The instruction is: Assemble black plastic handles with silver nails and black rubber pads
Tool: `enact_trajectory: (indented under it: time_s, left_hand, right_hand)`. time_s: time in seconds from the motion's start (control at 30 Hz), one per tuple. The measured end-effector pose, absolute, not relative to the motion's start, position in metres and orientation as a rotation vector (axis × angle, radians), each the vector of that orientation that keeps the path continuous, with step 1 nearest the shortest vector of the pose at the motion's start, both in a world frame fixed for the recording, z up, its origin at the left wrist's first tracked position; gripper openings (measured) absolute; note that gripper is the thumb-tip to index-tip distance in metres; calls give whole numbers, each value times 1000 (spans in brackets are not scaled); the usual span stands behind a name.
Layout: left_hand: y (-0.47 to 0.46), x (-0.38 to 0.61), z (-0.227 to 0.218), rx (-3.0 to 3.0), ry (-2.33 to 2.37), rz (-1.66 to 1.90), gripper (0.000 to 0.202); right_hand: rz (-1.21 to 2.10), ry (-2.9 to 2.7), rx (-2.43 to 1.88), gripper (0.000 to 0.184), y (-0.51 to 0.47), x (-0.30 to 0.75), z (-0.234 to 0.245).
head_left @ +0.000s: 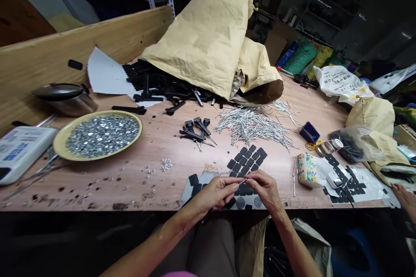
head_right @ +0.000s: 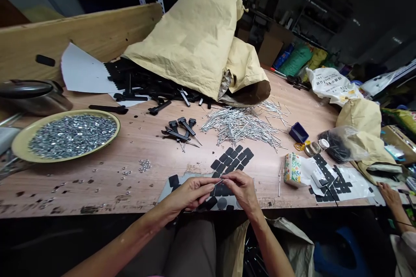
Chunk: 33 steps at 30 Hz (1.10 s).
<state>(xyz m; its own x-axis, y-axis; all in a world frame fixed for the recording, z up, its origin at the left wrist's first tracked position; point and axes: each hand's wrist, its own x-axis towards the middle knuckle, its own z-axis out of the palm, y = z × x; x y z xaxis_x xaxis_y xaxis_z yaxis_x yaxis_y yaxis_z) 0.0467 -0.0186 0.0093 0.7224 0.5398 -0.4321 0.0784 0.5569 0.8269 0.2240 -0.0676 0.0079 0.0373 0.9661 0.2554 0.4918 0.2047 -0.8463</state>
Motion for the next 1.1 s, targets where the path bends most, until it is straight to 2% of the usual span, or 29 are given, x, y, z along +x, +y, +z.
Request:
enact_trajectory:
  time_s: [0.13, 0.4, 0.6, 0.67, 0.77, 0.9, 0.97, 1.1]
  left_hand:
    - [-18, 45, 7, 930, 687, 216, 66]
    - [-26, 50, 2, 1515, 813, 487, 29]
    - [-34, 49, -14, 2131, 794, 847, 33]
    - [-33, 48, -13, 2096, 794, 834, 33]
    - [-28, 46, -5, 1729, 797, 660, 34]
    - [-24, 46, 5, 1262, 719, 391, 46]
    - [-25, 47, 8, 1254, 751, 420, 46]
    - [-29, 47, 7, 1526, 859, 661, 30]
  right_hand:
    - [804, -1692, -1398, 23, -69, 232, 16]
    - [732, -1797, -1510, 22, -69, 235, 21]
    - [558, -1735, -1604, 20, -72, 225, 17]
    - [577, -1713, -1598, 19, -73, 223, 17]
    - [643, -1723, -1500, 18, -72, 225, 20]
    - [731, -1746, -1405, 19, -69, 228, 26]
    - [750, -1729, -1443, 20, -67, 229, 27]
    - [684, -1730, -1533, 21, -66, 227, 25]
